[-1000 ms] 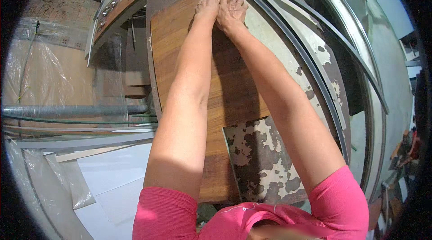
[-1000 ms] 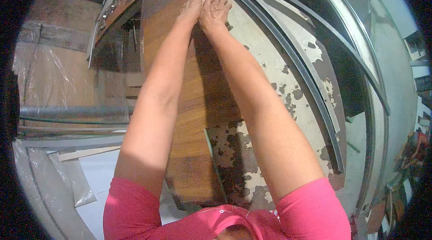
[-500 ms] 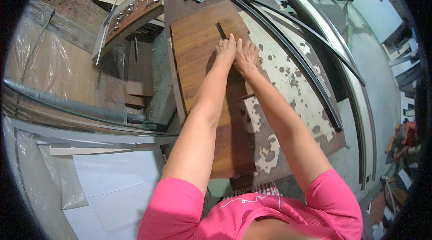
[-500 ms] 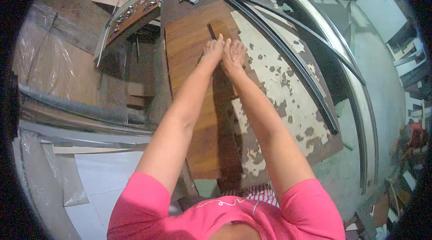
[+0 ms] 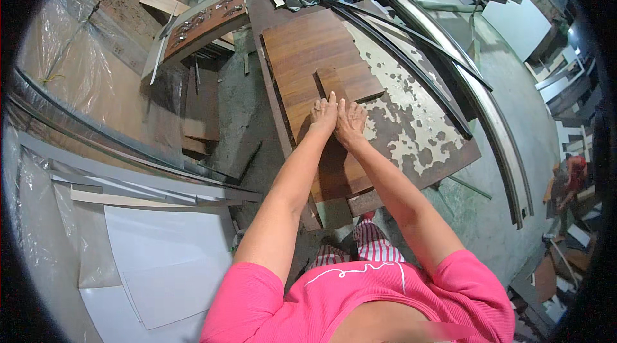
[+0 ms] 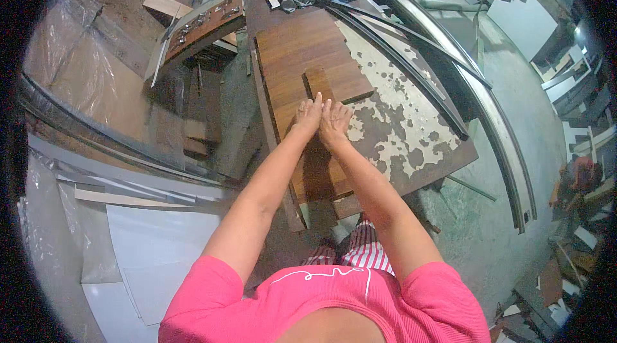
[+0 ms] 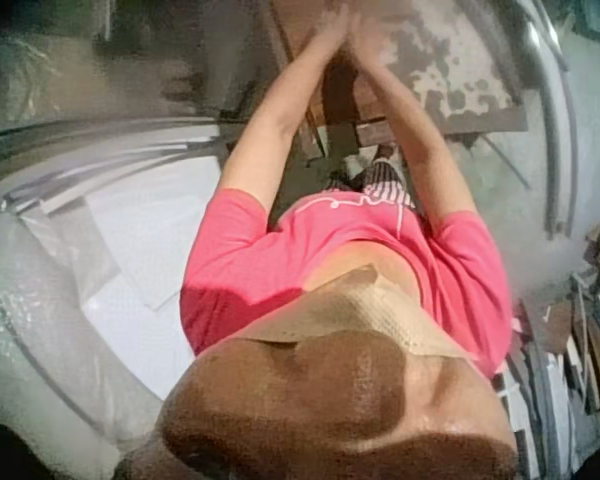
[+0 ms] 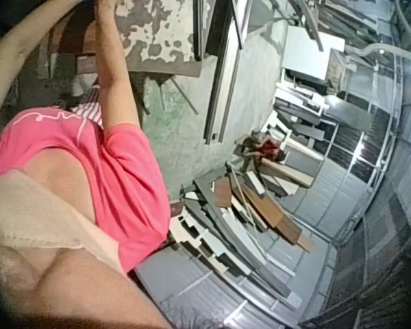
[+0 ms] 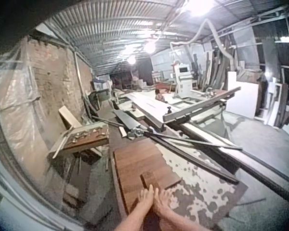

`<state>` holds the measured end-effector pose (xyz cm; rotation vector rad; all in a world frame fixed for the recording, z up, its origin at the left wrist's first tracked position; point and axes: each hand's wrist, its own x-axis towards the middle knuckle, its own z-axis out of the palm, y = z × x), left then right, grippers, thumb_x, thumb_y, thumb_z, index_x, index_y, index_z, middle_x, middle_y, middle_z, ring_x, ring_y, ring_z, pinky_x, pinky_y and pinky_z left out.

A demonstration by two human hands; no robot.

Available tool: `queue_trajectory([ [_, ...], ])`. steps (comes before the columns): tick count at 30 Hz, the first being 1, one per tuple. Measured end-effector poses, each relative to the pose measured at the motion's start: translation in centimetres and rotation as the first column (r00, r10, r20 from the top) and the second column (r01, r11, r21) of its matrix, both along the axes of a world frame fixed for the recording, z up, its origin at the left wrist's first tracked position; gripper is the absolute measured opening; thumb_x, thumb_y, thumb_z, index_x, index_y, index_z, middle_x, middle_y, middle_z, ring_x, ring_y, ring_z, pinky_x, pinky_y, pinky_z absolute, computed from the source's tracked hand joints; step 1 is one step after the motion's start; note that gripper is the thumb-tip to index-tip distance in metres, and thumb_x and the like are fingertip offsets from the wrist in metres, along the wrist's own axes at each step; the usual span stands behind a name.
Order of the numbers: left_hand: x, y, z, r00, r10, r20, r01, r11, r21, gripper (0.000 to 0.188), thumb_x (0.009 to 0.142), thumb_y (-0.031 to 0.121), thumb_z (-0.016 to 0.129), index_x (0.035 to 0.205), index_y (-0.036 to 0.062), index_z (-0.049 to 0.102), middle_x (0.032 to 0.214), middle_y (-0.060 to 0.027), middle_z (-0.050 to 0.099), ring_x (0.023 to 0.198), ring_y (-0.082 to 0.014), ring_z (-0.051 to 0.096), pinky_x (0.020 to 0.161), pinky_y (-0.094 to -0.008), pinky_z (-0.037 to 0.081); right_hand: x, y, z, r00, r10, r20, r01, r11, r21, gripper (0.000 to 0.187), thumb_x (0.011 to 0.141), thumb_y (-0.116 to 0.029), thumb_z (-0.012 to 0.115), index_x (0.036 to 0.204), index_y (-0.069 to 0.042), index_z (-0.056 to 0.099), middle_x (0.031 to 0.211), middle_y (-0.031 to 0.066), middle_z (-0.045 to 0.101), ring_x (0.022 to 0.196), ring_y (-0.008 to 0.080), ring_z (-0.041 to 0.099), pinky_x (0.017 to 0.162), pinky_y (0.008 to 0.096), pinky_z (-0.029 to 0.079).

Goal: The recorder is inspecting and aligning wood panels on a workbench in a furniture workshop.

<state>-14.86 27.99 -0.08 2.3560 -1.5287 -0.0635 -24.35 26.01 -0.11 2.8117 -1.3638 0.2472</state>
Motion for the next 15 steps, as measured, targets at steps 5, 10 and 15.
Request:
queue_trajectory([
  [5, 0.2, -1.0, 0.0, 0.999, 0.009, 0.044, -0.008, 1.000, -0.013, 0.042, 0.087, 0.023, 0.046, 0.124, 0.0022, 0.043, 0.100, -0.0211, 0.054, 0.098, -0.0354, 0.049, 0.080, -0.0429, 0.043, -0.3, -0.2, -0.4, 0.991, 0.025, 0.130, -0.018, 0.998, -0.056, 0.051, 0.082, -0.024, 0.048, 0.128, -0.007, 0.038, 0.110, 0.0170, 0.045, 0.100, 0.0300, 0.041, 0.082, 0.0433, 0.030],
  [10, 2.1, -4.2, -0.1, 0.997, 0.028, 0.065, -0.026, 0.999, -0.025, 0.041, 0.086, 0.022, 0.046, 0.121, 0.0005, 0.044, 0.101, -0.0185, 0.053, 0.097, -0.0341, 0.050, 0.081, -0.0419, 0.043, 1.5, -3.4, 1.1, 0.999, 0.032, 0.028, -0.032, 0.999, 0.022, 0.058, 0.079, -0.027, 0.051, 0.131, -0.008, 0.035, 0.110, 0.0172, 0.044, 0.100, 0.0305, 0.041, 0.083, 0.0427, 0.030],
  [15, 4.8, -9.7, 0.3, 1.000, 0.025, 0.005, -0.025, 0.999, 0.026, 0.040, 0.087, 0.020, 0.041, 0.122, 0.0011, 0.041, 0.109, -0.0176, 0.050, 0.106, -0.0321, 0.045, 0.085, -0.0437, 0.042, 4.2, -8.9, 0.6, 1.000, 0.025, -0.009, -0.026, 0.997, -0.067, 0.059, 0.079, -0.027, 0.051, 0.132, -0.009, 0.033, 0.110, 0.0167, 0.044, 0.102, 0.0298, 0.040, 0.084, 0.0427, 0.030],
])
